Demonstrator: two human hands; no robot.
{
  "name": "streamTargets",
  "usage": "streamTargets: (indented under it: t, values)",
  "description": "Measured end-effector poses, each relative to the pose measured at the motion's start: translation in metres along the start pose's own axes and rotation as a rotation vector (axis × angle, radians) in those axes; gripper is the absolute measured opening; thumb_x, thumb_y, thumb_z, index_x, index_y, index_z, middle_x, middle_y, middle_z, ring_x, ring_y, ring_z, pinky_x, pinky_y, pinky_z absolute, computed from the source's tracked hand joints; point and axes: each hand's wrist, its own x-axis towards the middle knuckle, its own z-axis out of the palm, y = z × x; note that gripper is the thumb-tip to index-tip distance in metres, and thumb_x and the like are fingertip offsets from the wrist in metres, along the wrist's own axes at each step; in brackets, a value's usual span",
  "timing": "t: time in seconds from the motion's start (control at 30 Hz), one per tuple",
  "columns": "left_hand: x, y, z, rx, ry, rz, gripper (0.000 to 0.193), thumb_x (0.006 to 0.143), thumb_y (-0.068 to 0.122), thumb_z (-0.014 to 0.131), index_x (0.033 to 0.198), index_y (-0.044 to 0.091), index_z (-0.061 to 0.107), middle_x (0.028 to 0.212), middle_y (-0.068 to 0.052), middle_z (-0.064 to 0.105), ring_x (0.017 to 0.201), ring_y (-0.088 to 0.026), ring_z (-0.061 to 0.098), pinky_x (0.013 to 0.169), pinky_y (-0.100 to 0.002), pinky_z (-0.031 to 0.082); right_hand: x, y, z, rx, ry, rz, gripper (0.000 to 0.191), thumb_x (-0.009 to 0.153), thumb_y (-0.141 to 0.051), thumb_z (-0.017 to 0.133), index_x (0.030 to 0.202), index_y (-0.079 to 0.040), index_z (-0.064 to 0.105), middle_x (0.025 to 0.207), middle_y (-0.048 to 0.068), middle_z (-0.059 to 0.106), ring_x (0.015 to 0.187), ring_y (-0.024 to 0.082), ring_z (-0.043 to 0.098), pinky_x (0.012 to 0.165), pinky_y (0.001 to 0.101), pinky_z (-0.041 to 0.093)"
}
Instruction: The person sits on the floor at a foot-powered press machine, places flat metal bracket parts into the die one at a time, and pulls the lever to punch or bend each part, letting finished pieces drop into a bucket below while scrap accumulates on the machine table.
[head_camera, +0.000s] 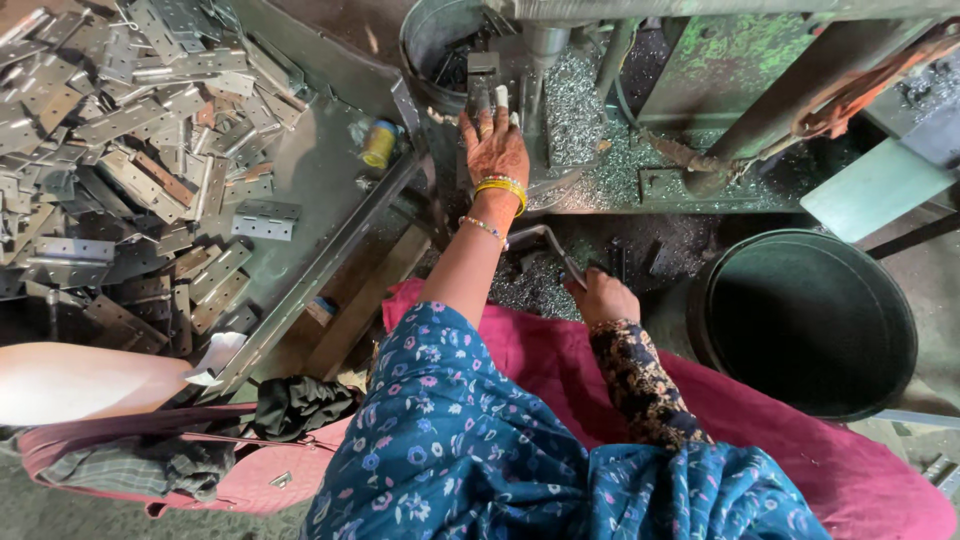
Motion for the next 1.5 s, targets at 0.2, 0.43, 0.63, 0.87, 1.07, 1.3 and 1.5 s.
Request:
streamTargets:
  t: [0.2, 0.43, 0.63, 0.87, 1.07, 1.3, 1.5]
  values:
    - [0.023, 0.012, -0.014, 0.067, -0.158, -0.077, 0.037, 0.097, 0.021, 0.046, 0.123, 0.011, 0.072, 0.156, -0.010, 0.045, 0.147, -0.029, 0.034, 0.122, -0.060, 0.008, 0.008, 0.005, -0.001, -0.051, -0.044, 0.033, 0.050, 0.091, -0.062, 0.062, 0.105, -0.014, 0.069, 0.098, 0.019, 0.074, 0.094, 0.040, 0.072, 0.080, 0.0542, 0.056]
    - [0.011, 0.008, -0.022, -0.106, 0.085, -0.136, 0.040, 0.097, 0.021, 0.050, 0.133, 0.012, 0.066, 0.155, -0.012, 0.047, 0.141, -0.029, 0.042, 0.123, -0.059, 0.014, 0.005, 0.042, 0.059, 0.015, 0.045, -0.039, 0.050, 0.097, -0.059, 0.059, 0.103, -0.009, 0.065, 0.097, 0.022, 0.074, 0.095, 0.044, 0.070, 0.080, 0.0573, 0.054]
    - [-0.046, -0.088, -0.037, -0.217, 0.214, -0.035, 0.041, 0.082, 0.018, 0.061, 0.121, 0.020, 0.071, 0.131, 0.001, 0.064, 0.129, -0.026, 0.052, 0.110, -0.060, 0.031, 0.022, 0.035, 0.020, -0.125, -0.018, -0.043, 0.053, 0.094, -0.060, 0.062, 0.110, -0.009, 0.070, 0.103, 0.026, 0.073, 0.100, 0.046, 0.069, 0.083, 0.0583, 0.053]
    - [-0.130, -0.332, -0.040, 0.203, -0.065, -0.299, 0.042, 0.086, 0.013, 0.055, 0.125, 0.015, 0.070, 0.140, -0.009, 0.061, 0.128, -0.037, 0.054, 0.100, -0.070, 0.038, 0.014, 0.013, -0.003, -0.152, -0.054, 0.023, 0.055, 0.093, -0.060, 0.066, 0.110, -0.008, 0.071, 0.105, 0.027, 0.073, 0.102, 0.047, 0.069, 0.085, 0.0576, 0.053]
    - [-0.123, -0.334, -0.030, -0.006, -0.157, -0.318, 0.041, 0.089, 0.020, 0.068, 0.129, 0.022, 0.069, 0.149, -0.009, 0.055, 0.128, -0.035, 0.057, 0.110, -0.051, 0.042, 0.007, 0.009, -0.003, -0.147, -0.082, 0.033, 0.054, 0.097, -0.060, 0.060, 0.110, -0.008, 0.071, 0.104, 0.025, 0.074, 0.100, 0.045, 0.071, 0.084, 0.0575, 0.054]
    - [-0.099, -0.298, -0.035, -0.051, -0.109, -0.195, 0.049, 0.078, 0.028, 0.084, 0.120, 0.010, 0.068, 0.142, -0.017, 0.056, 0.128, -0.038, 0.056, 0.108, -0.046, 0.046, 0.006, 0.017, 0.001, -0.152, -0.018, -0.013, 0.056, 0.097, -0.061, 0.061, 0.110, -0.007, 0.070, 0.105, 0.026, 0.073, 0.101, 0.047, 0.069, 0.084, 0.0582, 0.053]
    - [-0.091, -0.313, -0.050, -0.374, -0.272, -0.413, 0.081, 0.068, 0.031, 0.086, 0.140, 0.016, 0.052, 0.160, -0.019, 0.036, 0.131, -0.042, 0.045, 0.107, -0.045, 0.039, 0.013, 0.020, 0.005, -0.160, -0.040, 0.015, 0.057, 0.096, -0.062, 0.060, 0.110, -0.008, 0.069, 0.103, 0.026, 0.074, 0.099, 0.046, 0.070, 0.084, 0.0577, 0.054]
